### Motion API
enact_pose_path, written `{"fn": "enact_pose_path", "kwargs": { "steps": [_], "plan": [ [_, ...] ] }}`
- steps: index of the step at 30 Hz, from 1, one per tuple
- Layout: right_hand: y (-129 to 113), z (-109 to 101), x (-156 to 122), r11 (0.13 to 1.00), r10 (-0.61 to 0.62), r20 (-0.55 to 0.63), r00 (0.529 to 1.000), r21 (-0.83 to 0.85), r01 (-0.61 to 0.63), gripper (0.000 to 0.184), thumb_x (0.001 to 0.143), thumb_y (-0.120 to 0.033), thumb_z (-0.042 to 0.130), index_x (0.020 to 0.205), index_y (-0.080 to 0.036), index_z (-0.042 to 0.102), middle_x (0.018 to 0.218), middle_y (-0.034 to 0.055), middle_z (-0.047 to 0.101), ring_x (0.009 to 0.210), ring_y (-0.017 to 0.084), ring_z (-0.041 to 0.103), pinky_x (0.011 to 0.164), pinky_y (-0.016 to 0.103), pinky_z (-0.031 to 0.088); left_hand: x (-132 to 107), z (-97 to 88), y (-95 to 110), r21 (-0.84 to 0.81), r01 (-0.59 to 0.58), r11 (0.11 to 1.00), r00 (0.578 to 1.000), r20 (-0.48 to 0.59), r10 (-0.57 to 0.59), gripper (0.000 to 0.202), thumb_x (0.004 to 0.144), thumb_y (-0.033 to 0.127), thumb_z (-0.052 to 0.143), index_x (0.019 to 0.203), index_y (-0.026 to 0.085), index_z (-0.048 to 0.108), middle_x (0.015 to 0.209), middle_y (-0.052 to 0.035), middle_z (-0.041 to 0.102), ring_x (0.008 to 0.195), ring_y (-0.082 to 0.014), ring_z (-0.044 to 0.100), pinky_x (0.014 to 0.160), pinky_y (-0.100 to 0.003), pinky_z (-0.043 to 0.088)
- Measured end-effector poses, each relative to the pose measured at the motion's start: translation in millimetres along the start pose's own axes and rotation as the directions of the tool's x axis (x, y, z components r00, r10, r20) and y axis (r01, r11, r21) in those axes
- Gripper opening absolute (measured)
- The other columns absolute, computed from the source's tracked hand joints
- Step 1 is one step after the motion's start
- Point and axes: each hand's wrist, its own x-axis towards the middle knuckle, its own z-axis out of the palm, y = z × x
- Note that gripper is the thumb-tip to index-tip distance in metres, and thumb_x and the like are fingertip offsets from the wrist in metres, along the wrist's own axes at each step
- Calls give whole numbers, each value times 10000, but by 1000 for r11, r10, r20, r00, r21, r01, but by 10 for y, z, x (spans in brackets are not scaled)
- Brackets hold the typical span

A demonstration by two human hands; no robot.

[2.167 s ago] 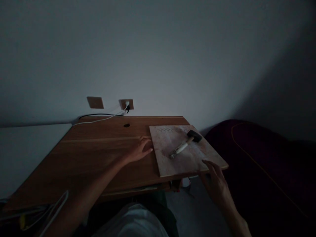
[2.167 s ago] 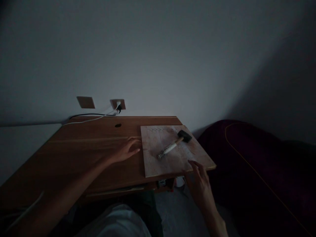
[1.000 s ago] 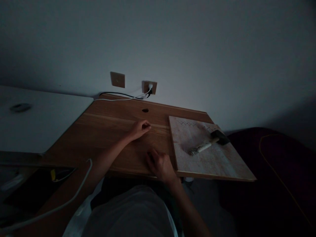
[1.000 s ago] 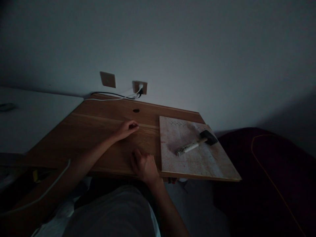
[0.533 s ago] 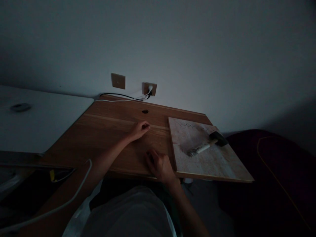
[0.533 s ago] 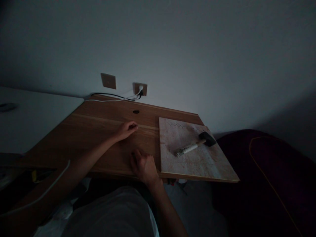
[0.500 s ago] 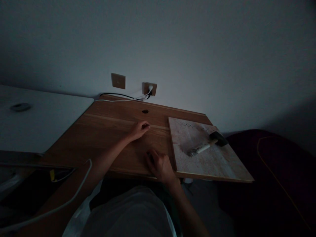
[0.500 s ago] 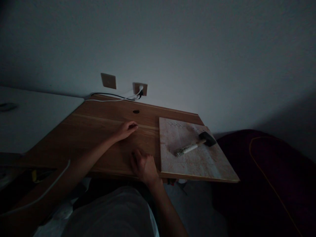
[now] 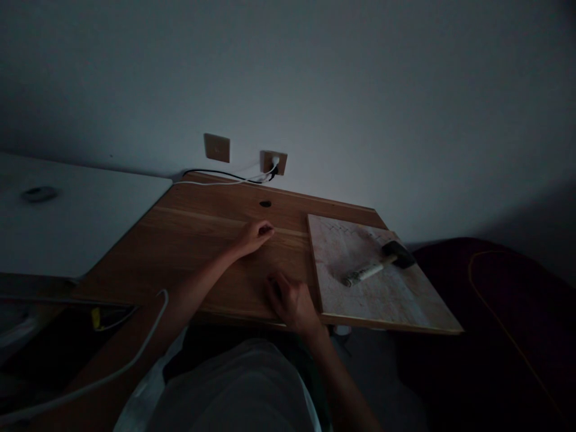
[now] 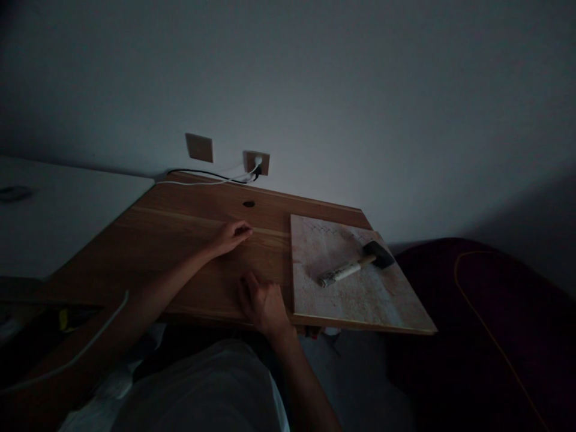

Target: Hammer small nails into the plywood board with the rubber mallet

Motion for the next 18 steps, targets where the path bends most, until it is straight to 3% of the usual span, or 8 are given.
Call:
{"fn": "enact_pose_path", "kwargs": {
  "steps": [18],
  "plan": [
    [-7,-10,-1,1000,14,2,1000,-4,-14,175,1098,-269,536,1082,-215,701,925,65,806,760,207,777,670,256,469,-1,3,16,-26,1,1000,1000,10,-1,109,947,286,660,931,196,718,817,-19,733,796,-180,689,787,-308,553]
  ]
}}
